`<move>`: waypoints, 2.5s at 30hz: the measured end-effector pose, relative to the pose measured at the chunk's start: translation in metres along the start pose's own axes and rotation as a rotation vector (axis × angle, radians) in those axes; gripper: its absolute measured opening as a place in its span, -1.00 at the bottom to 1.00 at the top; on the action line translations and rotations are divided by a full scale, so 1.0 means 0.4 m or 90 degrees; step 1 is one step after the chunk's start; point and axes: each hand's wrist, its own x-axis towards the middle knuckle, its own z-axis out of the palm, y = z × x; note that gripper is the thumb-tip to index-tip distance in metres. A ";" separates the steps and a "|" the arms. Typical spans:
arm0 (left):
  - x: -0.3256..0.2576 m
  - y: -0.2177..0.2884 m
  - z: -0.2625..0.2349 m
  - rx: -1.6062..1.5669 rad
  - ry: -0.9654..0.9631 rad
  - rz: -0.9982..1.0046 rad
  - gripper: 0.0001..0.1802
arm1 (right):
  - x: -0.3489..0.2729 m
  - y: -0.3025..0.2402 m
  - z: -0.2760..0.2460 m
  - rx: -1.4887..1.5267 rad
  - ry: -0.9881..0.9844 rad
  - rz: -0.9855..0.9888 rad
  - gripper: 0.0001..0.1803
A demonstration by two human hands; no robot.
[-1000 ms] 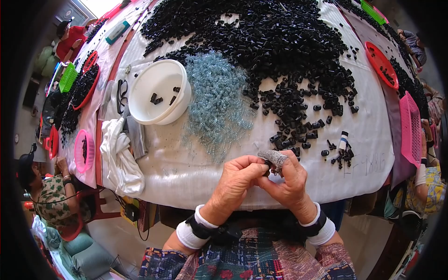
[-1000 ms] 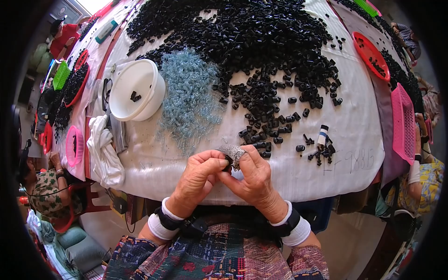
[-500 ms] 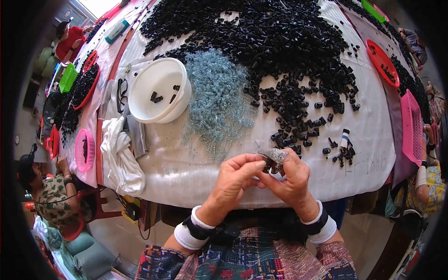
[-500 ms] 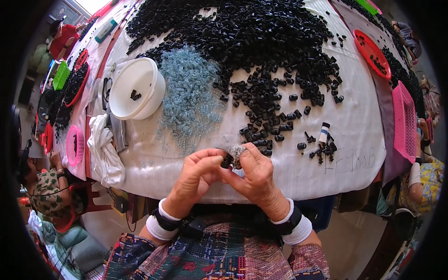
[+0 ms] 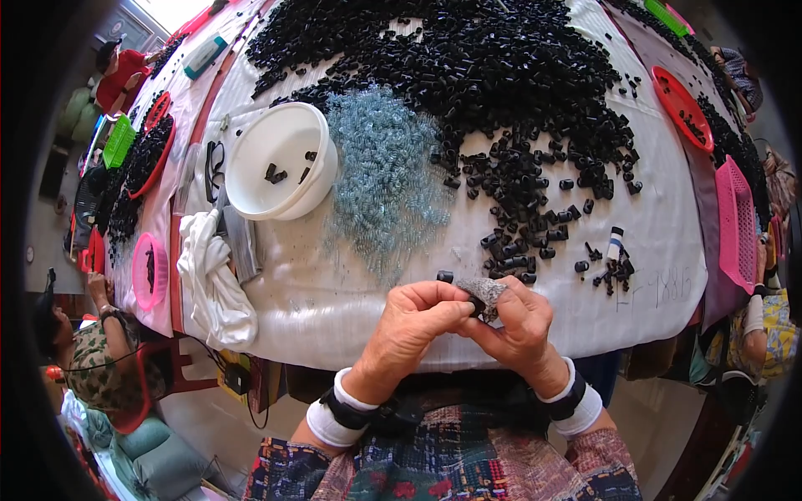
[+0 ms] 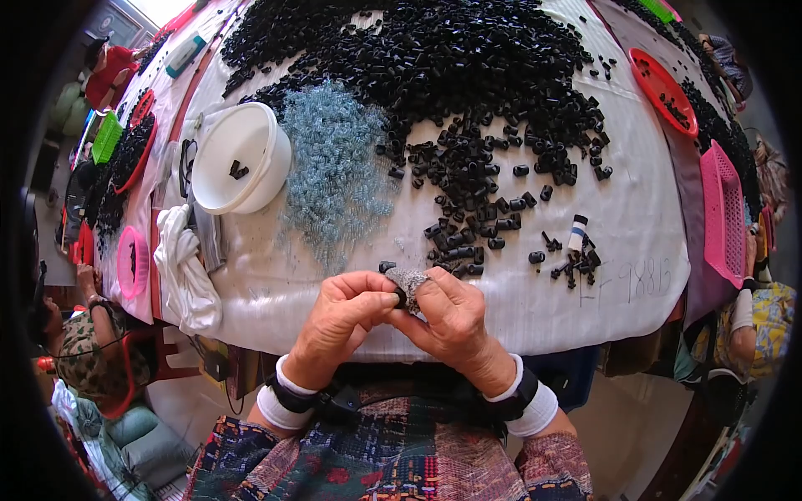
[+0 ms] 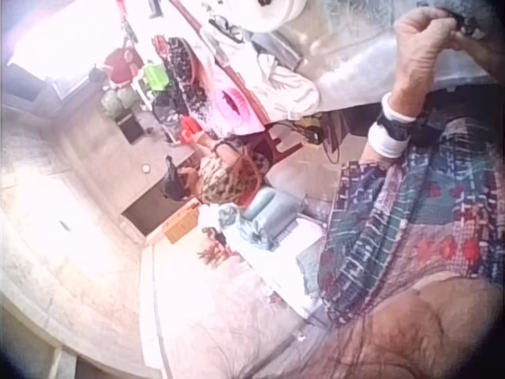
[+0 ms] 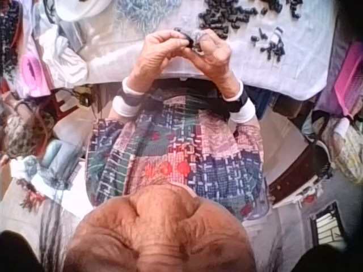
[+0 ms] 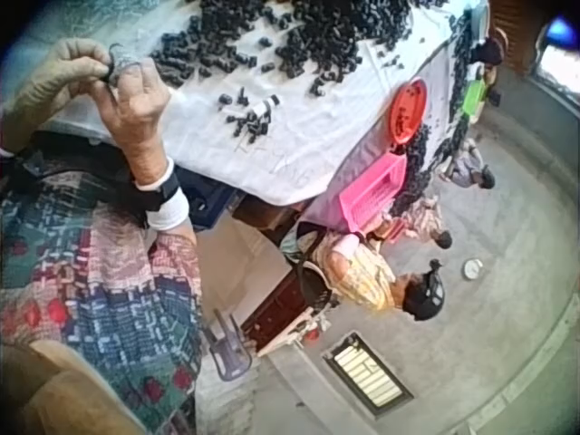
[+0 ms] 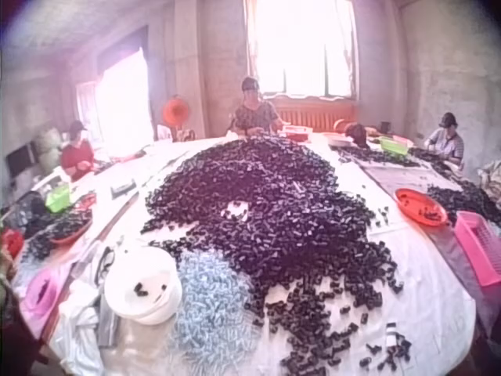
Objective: Assembling and sorting small plastic components on a table in a manufacturing environment.
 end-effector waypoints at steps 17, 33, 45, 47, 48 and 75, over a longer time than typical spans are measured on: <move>0.008 -0.001 0.007 -0.031 0.002 -0.006 -0.79 | 0.007 0.007 -0.005 -0.034 -0.006 -0.005 -0.62; 0.013 -0.009 -0.019 -0.098 -0.063 -0.018 -0.71 | 0.003 0.011 -0.011 -0.030 -0.029 0.004 -0.68; 0.008 0.053 -0.029 -0.105 0.026 0.099 -0.86 | 0.016 -0.018 -0.028 0.021 -0.044 0.091 -0.55; 0.034 0.097 -0.071 -0.126 0.069 0.187 -0.85 | 0.012 -0.005 -0.029 0.014 -0.028 0.087 -0.60; 0.041 0.130 -0.095 -0.158 0.081 0.223 -0.84 | 0.009 0.003 -0.027 0.022 -0.024 0.092 -0.62; 0.011 0.045 0.016 0.401 -0.022 0.220 -0.85 | -0.006 -0.049 -0.011 0.290 -0.214 0.239 -0.31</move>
